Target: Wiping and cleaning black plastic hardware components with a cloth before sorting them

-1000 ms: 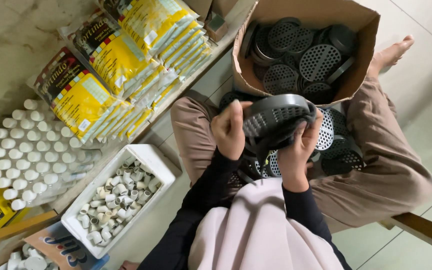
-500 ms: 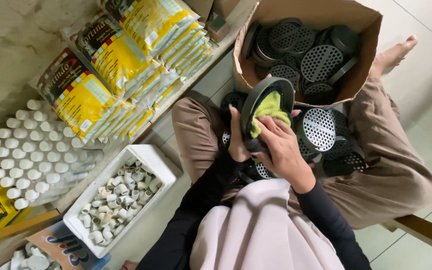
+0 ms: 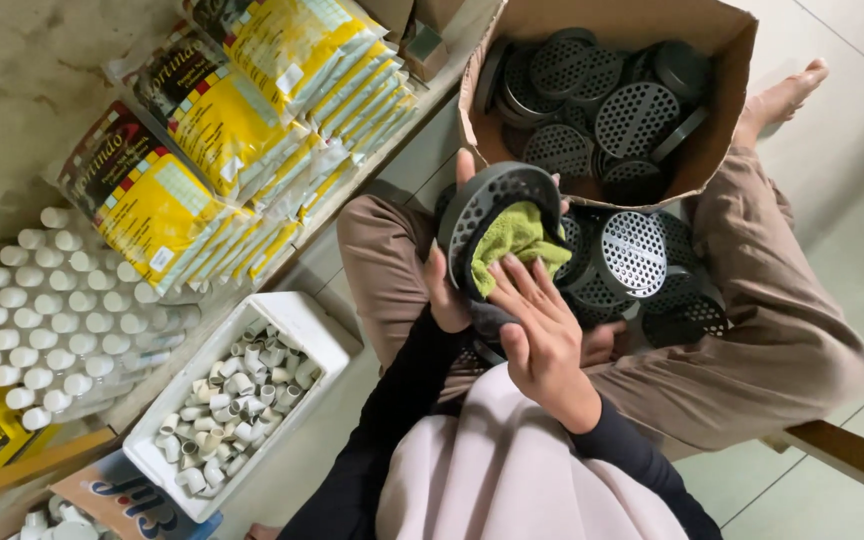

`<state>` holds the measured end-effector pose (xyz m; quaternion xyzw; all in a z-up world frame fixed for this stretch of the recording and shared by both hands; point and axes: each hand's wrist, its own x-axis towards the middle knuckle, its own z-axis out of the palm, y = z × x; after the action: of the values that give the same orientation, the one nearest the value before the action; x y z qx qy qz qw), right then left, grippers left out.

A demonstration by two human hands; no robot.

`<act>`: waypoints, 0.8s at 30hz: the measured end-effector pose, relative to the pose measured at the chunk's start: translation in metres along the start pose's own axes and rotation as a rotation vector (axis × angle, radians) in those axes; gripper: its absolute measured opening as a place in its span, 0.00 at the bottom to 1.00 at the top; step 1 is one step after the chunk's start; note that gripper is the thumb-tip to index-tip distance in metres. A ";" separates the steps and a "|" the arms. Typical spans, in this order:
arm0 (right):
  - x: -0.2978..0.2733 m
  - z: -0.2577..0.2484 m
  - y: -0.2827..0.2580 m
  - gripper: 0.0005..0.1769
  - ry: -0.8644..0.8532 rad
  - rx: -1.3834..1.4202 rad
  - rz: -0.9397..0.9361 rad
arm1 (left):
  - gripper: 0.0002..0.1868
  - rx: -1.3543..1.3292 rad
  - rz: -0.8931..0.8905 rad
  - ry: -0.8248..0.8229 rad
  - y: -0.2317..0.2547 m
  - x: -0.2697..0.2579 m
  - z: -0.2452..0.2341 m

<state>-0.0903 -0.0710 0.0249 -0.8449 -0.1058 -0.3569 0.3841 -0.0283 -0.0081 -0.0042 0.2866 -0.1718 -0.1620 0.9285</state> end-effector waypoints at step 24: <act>-0.001 -0.008 0.012 0.18 -0.145 -0.296 -0.067 | 0.45 -0.035 0.194 0.019 -0.061 -0.015 -0.086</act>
<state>-0.0901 -0.0847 0.0212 -0.9118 -0.1075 -0.3191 0.2350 -0.0186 -0.0090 -0.1106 0.2539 -0.1873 -0.0717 0.9462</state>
